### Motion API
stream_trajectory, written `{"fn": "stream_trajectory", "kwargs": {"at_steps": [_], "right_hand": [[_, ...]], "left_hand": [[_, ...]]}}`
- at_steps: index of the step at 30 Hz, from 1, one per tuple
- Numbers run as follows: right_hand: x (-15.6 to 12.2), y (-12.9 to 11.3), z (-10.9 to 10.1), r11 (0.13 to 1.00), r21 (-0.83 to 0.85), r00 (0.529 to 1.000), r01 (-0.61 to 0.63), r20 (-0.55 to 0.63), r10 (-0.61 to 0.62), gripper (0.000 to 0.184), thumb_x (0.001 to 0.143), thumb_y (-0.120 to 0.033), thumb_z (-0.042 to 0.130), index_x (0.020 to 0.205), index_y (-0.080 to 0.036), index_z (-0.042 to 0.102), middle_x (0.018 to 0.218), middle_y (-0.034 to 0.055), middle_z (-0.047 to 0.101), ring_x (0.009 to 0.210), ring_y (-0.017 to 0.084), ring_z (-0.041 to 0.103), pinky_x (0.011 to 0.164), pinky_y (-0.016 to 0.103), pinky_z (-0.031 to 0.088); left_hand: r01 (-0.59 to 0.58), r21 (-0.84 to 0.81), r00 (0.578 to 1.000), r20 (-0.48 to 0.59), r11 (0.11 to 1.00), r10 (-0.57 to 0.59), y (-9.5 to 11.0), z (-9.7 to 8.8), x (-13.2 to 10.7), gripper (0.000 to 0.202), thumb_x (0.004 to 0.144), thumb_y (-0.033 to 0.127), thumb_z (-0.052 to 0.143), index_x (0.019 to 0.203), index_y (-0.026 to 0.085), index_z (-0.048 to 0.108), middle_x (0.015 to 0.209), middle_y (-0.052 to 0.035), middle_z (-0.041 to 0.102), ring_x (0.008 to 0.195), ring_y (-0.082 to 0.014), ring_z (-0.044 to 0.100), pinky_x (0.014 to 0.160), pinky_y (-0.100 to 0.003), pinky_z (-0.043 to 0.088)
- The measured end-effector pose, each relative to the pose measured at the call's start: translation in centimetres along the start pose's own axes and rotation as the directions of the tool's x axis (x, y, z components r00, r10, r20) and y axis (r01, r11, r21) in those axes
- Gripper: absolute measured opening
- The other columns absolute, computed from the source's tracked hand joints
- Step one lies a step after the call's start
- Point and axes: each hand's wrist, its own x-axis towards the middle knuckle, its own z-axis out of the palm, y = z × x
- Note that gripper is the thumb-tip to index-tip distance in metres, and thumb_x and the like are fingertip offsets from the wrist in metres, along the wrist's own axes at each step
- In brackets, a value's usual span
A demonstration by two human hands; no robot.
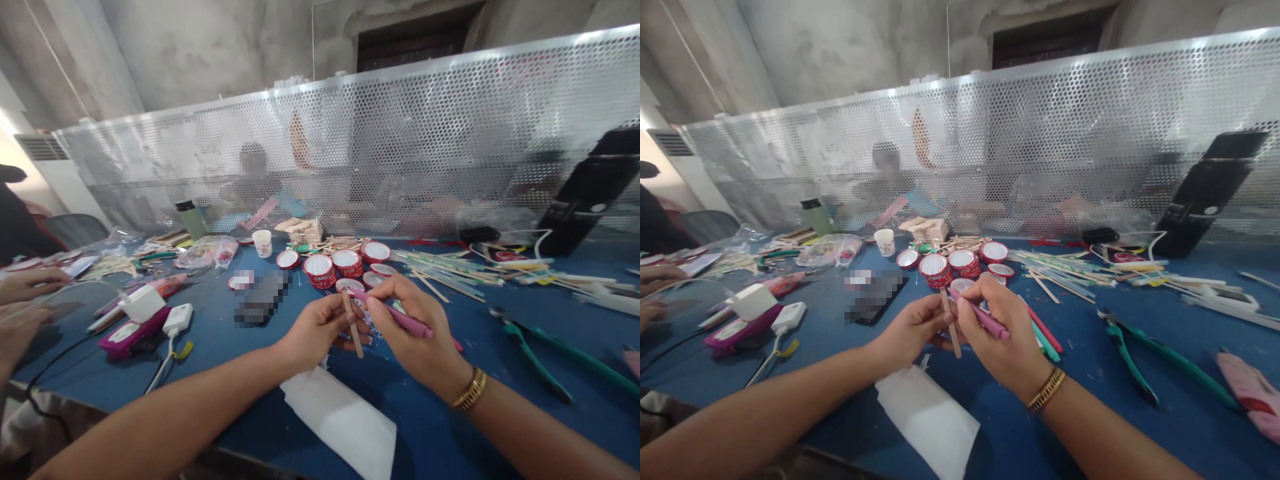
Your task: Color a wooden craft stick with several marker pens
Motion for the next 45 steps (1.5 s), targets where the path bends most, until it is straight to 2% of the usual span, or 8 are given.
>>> {"fn": "stream_trajectory", "kwargs": {"at_steps": [6, 12, 18, 25, 31, 37, 45], "right_hand": [[-0.09, -0.20, 0.04, 1.000, -0.013, 0.999, 0.007, 0.035, -0.007, 0.008, 0.087, -0.019, 0.056, 0.080, -0.021, 0.057, 0.072, -0.0023, 0.060, 0.063, 0.012, 0.056, 0.061, 0.026, 0.043], [-0.01, 0.07, 0.03, 1.000, 0.011, 1.000, -0.007, -0.003, 0.007, 0.009, 0.088, -0.019, 0.054, 0.080, -0.021, 0.057, 0.073, -0.0019, 0.060, 0.065, 0.012, 0.056, 0.062, 0.027, 0.044], [-0.08, -0.28, 0.08, 1.000, 0.003, 1.000, -0.002, 0.030, 0.002, 0.008, 0.088, -0.020, 0.055, 0.081, -0.021, 0.057, 0.072, -0.0020, 0.060, 0.064, 0.012, 0.056, 0.061, 0.027, 0.044], [-0.12, 0.22, 0.11, 1.000, 0.022, 1.000, -0.021, 0.011, 0.021, 0.008, 0.088, -0.020, 0.055, 0.080, -0.021, 0.057, 0.073, -0.0024, 0.058, 0.065, 0.012, 0.055, 0.062, 0.026, 0.043], [-0.13, -0.11, 0.19, 1.000, -0.005, 1.000, 0.000, 0.026, 0.001, 0.008, 0.088, -0.021, 0.056, 0.080, -0.021, 0.057, 0.072, -0.0025, 0.058, 0.063, 0.012, 0.055, 0.061, 0.026, 0.043], [-0.05, 0.19, 0.08, 1.000, 0.017, 1.000, -0.015, 0.003, 0.015, 0.008, 0.088, -0.019, 0.055, 0.080, -0.021, 0.056, 0.073, -0.0022, 0.060, 0.064, 0.012, 0.056, 0.062, 0.026, 0.044], [-0.27, -0.14, 0.12, 1.000, 0.017, 0.999, 0.003, 0.042, -0.004, 0.008, 0.088, -0.020, 0.056, 0.080, -0.021, 0.057, 0.073, -0.0023, 0.058, 0.064, 0.012, 0.055, 0.062, 0.026, 0.043]], "left_hand": [[-0.001, -0.010, 1.000, -0.004, 1.000, 0.001, -0.07, 0.09, -0.07, 0.041, 0.071, 0.051, 0.076, 0.087, 0.016, 0.061, 0.080, -0.0025, 0.066, 0.070, -0.0163, 0.066, 0.062, -0.027, 0.054], [0.006, -0.008, 1.000, -0.006, 1.000, -0.006, -0.13, 0.01, -0.02, 0.039, 0.072, 0.048, 0.076, 0.091, 0.017, 0.061, 0.082, -0.0037, 0.067, 0.073, -0.0188, 0.068, 0.065, -0.030, 0.055], [0.004, -0.012, 1.000, 0.006, 1.000, -0.004, 0.02, 0.15, -0.20, 0.040, 0.072, 0.050, 0.076, 0.089, 0.016, 0.061, 0.080, -0.0032, 0.067, 0.071, -0.0173, 0.067, 0.064, -0.028, 0.054], [0.015, -0.005, 1.000, -0.013, 1.000, -0.015, -0.13, 0.07, -0.04, 0.043, 0.070, 0.050, 0.077, 0.092, 0.017, 0.061, 0.082, -0.0040, 0.067, 0.075, -0.0203, 0.068, 0.066, -0.032, 0.055], [0.013, -0.019, 1.000, 0.001, 1.000, -0.013, -0.05, 0.08, -0.11, 0.040, 0.071, 0.050, 0.077, 0.087, 0.017, 0.060, 0.078, -0.0030, 0.067, 0.070, -0.0184, 0.067, 0.063, -0.029, 0.053], [0.022, -0.020, 1.000, -0.017, 1.000, -0.022, -0.07, 0.05, -0.01, 0.043, 0.069, 0.050, 0.079, 0.090, 0.016, 0.061, 0.081, -0.0034, 0.067, 0.073, -0.0196, 0.068, 0.065, -0.032, 0.055], [0.011, -0.007, 1.000, -0.018, 1.000, -0.011, 0.14, 0.03, -0.04, 0.045, 0.069, 0.052, 0.078, 0.087, 0.015, 0.059, 0.079, -0.0031, 0.067, 0.069, -0.0150, 0.066, 0.060, -0.025, 0.054]]}}
